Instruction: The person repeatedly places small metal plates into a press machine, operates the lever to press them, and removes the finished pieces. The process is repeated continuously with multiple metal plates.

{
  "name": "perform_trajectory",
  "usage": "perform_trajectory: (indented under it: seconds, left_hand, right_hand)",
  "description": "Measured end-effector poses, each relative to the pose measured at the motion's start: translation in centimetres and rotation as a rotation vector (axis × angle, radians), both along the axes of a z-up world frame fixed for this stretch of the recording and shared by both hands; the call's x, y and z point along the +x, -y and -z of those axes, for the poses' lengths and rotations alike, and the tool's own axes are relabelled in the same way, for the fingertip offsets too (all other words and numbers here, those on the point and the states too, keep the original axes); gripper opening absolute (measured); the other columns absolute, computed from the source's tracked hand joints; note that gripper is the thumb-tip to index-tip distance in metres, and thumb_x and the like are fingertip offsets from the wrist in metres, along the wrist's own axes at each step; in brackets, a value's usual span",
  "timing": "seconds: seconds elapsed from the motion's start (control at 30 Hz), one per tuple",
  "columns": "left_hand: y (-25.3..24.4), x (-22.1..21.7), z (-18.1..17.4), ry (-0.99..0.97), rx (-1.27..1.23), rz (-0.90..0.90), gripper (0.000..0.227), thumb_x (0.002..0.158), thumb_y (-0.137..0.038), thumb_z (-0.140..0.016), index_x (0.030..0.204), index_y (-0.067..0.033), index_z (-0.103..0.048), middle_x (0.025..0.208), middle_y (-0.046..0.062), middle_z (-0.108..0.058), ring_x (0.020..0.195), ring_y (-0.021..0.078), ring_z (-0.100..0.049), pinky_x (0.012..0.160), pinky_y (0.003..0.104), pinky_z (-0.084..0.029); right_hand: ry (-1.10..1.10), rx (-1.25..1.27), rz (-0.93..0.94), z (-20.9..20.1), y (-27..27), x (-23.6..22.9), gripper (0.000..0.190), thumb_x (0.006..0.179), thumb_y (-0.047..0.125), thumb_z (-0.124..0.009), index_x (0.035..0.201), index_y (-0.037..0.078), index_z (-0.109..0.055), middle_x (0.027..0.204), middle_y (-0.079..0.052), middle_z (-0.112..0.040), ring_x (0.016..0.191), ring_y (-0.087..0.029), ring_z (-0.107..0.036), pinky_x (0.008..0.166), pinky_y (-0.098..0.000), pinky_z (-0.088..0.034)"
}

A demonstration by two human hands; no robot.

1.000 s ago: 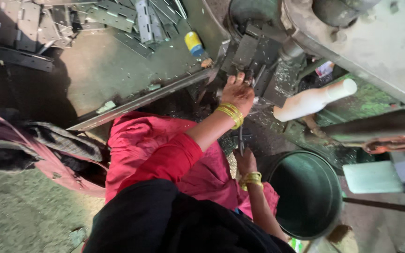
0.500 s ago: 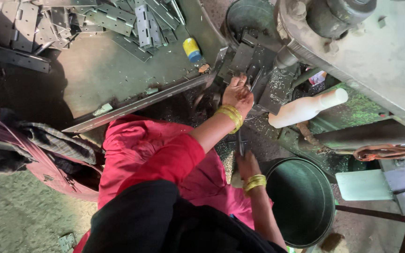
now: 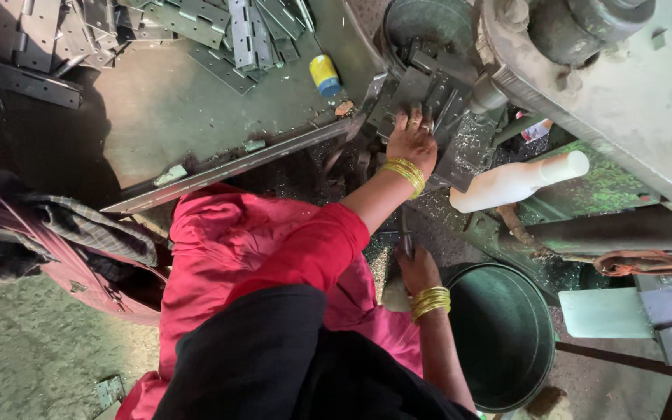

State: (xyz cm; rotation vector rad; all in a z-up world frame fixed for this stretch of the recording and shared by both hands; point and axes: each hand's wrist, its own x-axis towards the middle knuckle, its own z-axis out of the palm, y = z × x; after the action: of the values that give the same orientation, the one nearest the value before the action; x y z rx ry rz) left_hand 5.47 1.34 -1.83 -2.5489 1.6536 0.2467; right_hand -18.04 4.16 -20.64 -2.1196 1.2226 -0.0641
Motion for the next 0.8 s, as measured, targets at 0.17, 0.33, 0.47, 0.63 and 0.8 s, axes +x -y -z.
perform_trajectory:
  seconds: [0.17,0.33,0.47,0.63,0.8]
  left_hand:
    - [0.7,0.6,0.7,0.371,0.077,-0.035,0.053,0.093,0.0,-0.033,0.144,0.0059,-0.049,0.17,0.012,-0.016,0.156,0.0309,-0.007,0.119,0.058,-0.012]
    - [3.0,2.4,1.7,0.136,0.017,-0.054,0.057,0.103,-0.015,-0.024,0.158,-0.0046,-0.032,0.173,0.01,-0.014,0.159,0.0278,-0.009,0.127,0.057,-0.003]
    - [6.6,2.7,2.0,0.242,-0.031,-0.131,0.062,0.103,-0.019,-0.023,0.162,0.0016,-0.022,0.168,0.014,-0.016,0.157,0.0376,-0.008,0.124,0.053,-0.002]
    - [3.8,2.9,0.9,0.277,-0.126,-0.102,0.052,0.094,-0.022,-0.04,0.143,-0.0045,-0.042,0.15,0.012,-0.038,0.142,0.0313,-0.03,0.116,0.052,-0.02]
    - [-8.3,5.5,-0.1,0.067,-0.599,-0.012,0.041,0.082,-0.028,-0.061,0.12,-0.0111,-0.063,0.128,0.011,-0.061,0.124,0.0281,-0.054,0.103,0.048,-0.04]
  right_hand:
    - [0.025,-0.015,0.123,0.6,-2.4,1.0,0.048,0.09,0.043,-0.066,0.115,0.002,-0.064,0.102,-0.033,-0.068,0.101,-0.054,-0.062,0.082,-0.057,-0.048]
    - [-0.014,0.016,-0.018,0.1,-0.1,0.0,0.048,0.089,0.046,-0.067,0.104,0.001,-0.067,0.097,-0.029,-0.072,0.097,-0.048,-0.07,0.083,-0.0534,-0.052]
    - [-0.012,-0.076,0.059,2.2,0.4,-0.8,0.05,0.091,0.048,-0.068,0.104,0.0,-0.064,0.096,-0.033,-0.068,0.097,-0.054,-0.063,0.08,-0.0565,-0.05]
    - [0.069,-0.054,0.049,4.4,-2.8,0.2,0.047,0.094,0.046,-0.065,0.103,0.0,-0.061,0.093,-0.031,-0.068,0.092,-0.053,-0.066,0.079,-0.0573,-0.052]
    - [0.373,-0.619,-0.03,-5.3,-3.8,-1.1,0.045,0.092,0.028,-0.072,0.127,0.002,-0.06,0.112,-0.023,-0.066,0.098,-0.047,-0.066,0.08,-0.0498,-0.052]
